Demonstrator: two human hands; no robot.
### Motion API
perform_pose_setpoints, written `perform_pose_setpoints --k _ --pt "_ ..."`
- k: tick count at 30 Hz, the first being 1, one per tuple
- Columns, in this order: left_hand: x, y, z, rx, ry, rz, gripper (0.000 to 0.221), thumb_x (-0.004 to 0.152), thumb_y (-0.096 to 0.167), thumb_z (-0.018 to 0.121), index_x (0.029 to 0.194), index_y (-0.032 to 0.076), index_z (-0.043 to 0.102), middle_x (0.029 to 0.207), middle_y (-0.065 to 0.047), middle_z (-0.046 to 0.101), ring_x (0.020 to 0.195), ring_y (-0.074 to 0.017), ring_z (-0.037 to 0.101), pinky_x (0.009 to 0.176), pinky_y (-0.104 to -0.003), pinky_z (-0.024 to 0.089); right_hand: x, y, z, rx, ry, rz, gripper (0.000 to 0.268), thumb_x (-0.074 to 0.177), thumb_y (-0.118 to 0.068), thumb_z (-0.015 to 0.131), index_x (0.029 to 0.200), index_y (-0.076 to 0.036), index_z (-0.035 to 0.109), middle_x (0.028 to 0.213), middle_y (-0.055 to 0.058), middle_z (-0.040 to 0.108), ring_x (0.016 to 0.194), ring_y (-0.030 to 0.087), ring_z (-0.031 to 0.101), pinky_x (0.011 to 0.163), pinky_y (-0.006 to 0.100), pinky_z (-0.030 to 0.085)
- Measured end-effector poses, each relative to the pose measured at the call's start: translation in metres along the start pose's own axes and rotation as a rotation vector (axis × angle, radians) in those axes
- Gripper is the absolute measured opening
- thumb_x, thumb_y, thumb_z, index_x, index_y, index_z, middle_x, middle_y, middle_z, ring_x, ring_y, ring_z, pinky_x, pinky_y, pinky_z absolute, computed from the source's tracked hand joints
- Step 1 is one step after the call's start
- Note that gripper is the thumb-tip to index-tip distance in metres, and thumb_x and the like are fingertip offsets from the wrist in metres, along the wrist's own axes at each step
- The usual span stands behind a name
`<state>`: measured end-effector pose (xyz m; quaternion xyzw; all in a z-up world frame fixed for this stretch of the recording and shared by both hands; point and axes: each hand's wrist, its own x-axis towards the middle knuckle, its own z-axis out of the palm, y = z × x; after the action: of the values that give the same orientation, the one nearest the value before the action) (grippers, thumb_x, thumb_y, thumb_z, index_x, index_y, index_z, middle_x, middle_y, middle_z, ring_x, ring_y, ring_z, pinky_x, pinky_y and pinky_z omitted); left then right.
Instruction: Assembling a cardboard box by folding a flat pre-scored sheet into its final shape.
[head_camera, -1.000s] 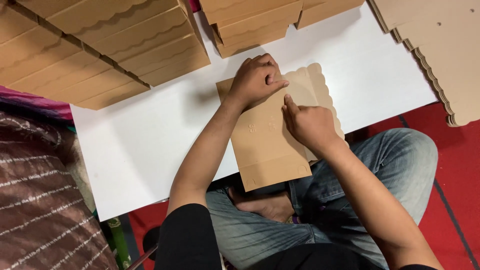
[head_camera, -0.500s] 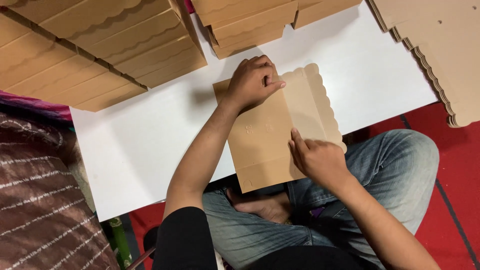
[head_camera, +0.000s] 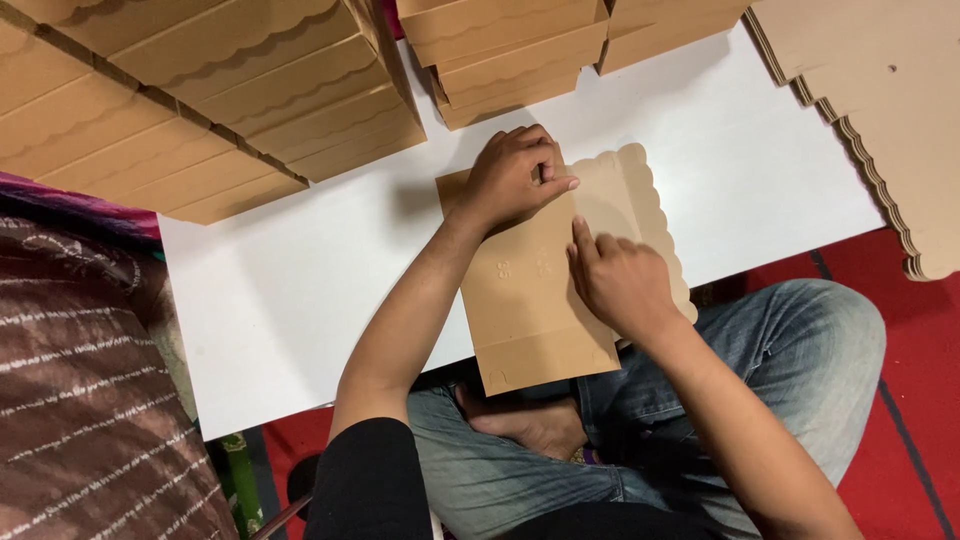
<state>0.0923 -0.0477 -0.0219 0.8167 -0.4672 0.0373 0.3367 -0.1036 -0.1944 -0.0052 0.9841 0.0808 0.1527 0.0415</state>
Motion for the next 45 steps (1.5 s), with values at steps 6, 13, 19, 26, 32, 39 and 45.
perform_pose_setpoints --k 6,13,19,26,32,39,45 --pt "-0.001 0.001 -0.001 0.011 0.022 0.024 0.034 0.082 0.034 0.083 0.073 0.019 0.054 0.092 0.001 0.062 0.088 -0.0273 0.066 0.074 -0.042 0.046 -0.053 -0.008 -0.020 0.039 -0.081 -0.043 0.044 0.100 -0.029 0.051 0.133 -0.008 0.071 0.071 0.007 0.072 0.061 0.022 0.072 0.053 0.030 0.053" --pt "-0.002 0.006 -0.005 0.006 0.020 0.027 0.033 0.082 0.033 0.082 0.074 0.019 0.053 0.091 0.002 0.062 0.088 -0.0267 0.067 0.075 -0.043 0.047 -0.076 -0.007 -0.026 0.064 -0.072 -0.072 0.039 0.103 -0.036 0.052 0.121 -0.010 0.076 0.067 0.004 0.068 0.061 0.021 0.071 0.052 0.029 0.050" --pt "0.000 0.001 -0.001 0.011 0.013 0.031 0.033 0.083 0.036 0.080 0.074 0.020 0.053 0.091 0.004 0.060 0.086 -0.0250 0.064 0.074 -0.041 0.045 -0.027 -0.001 -0.019 0.014 0.062 -0.061 0.035 0.099 -0.034 0.057 0.115 -0.011 0.080 0.072 0.006 0.065 0.067 0.024 0.067 0.054 0.032 0.049" --pt "0.001 0.004 -0.004 0.024 0.001 0.053 0.032 0.085 0.038 0.079 0.075 0.021 0.053 0.090 0.004 0.059 0.087 -0.0241 0.064 0.074 -0.040 0.045 0.026 0.008 0.011 -0.015 0.175 -0.030 0.036 0.100 -0.035 0.058 0.117 -0.011 0.079 0.076 0.004 0.059 0.072 0.022 0.064 0.056 0.031 0.049" --pt "0.000 0.005 -0.004 0.035 -0.023 0.022 0.033 0.085 0.039 0.078 0.075 0.021 0.052 0.092 0.003 0.060 0.089 -0.0250 0.063 0.075 -0.041 0.045 0.016 0.002 0.001 -0.007 0.136 -0.002 0.036 0.107 -0.033 0.054 0.127 -0.012 0.076 0.096 0.007 0.056 0.096 0.027 0.060 0.071 0.034 0.046" --pt "0.001 0.012 -0.010 0.005 -0.053 -0.031 0.034 0.086 0.040 0.078 0.075 0.020 0.053 0.092 0.002 0.061 0.091 -0.0254 0.064 0.077 -0.040 0.043 -0.040 -0.015 -0.015 0.129 0.124 -0.028 0.037 0.107 -0.029 0.052 0.130 -0.007 0.071 0.125 0.015 0.065 0.121 0.030 0.065 0.097 0.042 0.047" --pt "0.000 0.010 -0.007 0.005 -0.049 -0.043 0.035 0.084 0.039 0.080 0.075 0.019 0.052 0.091 0.001 0.059 0.092 -0.0257 0.064 0.078 -0.040 0.044 -0.075 -0.026 -0.027 0.172 0.180 -0.027 0.035 0.106 -0.027 0.054 0.127 -0.004 0.069 0.138 0.014 0.067 0.133 0.027 0.061 0.107 0.044 0.043"
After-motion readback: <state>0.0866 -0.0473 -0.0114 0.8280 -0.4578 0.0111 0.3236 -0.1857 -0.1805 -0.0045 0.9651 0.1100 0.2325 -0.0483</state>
